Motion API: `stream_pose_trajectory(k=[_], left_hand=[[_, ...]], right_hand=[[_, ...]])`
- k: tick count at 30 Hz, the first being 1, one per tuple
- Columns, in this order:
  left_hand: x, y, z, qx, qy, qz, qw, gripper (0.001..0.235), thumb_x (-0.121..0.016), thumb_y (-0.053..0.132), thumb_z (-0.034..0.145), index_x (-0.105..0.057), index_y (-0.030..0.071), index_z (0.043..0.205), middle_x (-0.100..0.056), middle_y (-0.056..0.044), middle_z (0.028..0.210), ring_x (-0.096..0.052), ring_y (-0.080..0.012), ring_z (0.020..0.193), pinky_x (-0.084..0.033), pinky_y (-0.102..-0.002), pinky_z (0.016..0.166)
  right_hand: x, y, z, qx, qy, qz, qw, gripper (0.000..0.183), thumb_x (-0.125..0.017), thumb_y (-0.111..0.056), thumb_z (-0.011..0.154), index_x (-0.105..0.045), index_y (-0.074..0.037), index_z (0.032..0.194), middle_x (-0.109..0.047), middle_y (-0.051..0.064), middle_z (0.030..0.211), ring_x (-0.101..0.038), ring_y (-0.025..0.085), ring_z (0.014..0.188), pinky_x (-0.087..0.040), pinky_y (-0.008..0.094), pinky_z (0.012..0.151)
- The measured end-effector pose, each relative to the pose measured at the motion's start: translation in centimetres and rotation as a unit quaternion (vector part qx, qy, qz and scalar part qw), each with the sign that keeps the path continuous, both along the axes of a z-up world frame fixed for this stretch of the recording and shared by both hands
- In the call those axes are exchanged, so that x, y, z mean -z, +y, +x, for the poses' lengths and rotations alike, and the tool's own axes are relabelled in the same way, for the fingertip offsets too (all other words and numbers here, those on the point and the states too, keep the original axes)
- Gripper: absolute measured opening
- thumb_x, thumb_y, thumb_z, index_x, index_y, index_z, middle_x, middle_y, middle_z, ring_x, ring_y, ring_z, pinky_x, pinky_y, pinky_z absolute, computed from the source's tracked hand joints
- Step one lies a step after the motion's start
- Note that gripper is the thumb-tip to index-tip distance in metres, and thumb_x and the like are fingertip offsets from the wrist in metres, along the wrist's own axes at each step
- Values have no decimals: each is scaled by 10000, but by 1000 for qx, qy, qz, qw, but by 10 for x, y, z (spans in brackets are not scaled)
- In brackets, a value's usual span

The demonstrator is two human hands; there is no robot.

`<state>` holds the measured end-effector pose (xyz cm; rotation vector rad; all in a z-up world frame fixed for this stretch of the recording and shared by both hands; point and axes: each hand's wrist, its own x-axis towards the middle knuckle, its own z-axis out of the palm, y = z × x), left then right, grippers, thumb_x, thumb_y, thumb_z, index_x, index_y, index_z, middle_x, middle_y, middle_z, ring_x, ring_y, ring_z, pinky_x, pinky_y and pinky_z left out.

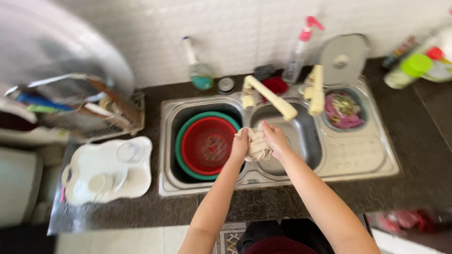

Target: The person cleans the kitchen countertop and gas stove using a red cloth and a beige cloth. They wipe around the sink, stove, and kettle, then rinse the cloths under running water and continue wiping the surfaces.

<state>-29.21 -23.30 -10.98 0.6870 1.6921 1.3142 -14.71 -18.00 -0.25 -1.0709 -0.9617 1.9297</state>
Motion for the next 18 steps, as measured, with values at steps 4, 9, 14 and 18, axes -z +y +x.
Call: stream_pose_trajectory(k=[4, 9, 14, 18], left_hand=[[21, 1, 27, 46, -388, -53, 919, 501, -501, 482, 1002, -543, 125, 1352, -685, -72, 1218, -697, -233, 1052, -586, -439, 851], [5, -4, 115, 332, -444, -62, 830, 841, -349, 744, 1050, -476, 87, 1559, -652, -152, 1411, -678, -297, 1215, -534, -465, 1026], [-60, -2, 257, 446, -385, -117, 799, 762, -267, 774, 926, -227, 413, 1595, -543, -121, 1500, -627, -329, 1210, -511, -514, 966], [-114, -15, 410, 437, -422, -73, 791, 735, -298, 721, 984, -210, 396, 1638, -412, -136, 1591, -614, -370, 1264, -545, -550, 981]], right_hand=[[-35, 11, 73, -4, -3, -153, 988, 181, -667, -206, 937, -667, -56, 1039, -734, 66, 962, -728, 171, 866, -626, 334, 751], [-59, 9, 209, 12, -58, -141, 988, 243, -675, -161, 929, -676, -17, 1126, -741, 100, 1025, -736, 205, 908, -627, 355, 761], [-26, -15, 377, 106, -81, 16, 991, 213, -677, -146, 1010, -604, 33, 1100, -690, 114, 983, -672, 189, 836, -574, 360, 688], [10, -67, 517, 145, -344, 176, 911, 281, -647, -196, 993, -686, -19, 1209, -741, 119, 1018, -661, 188, 850, -535, 322, 728]])
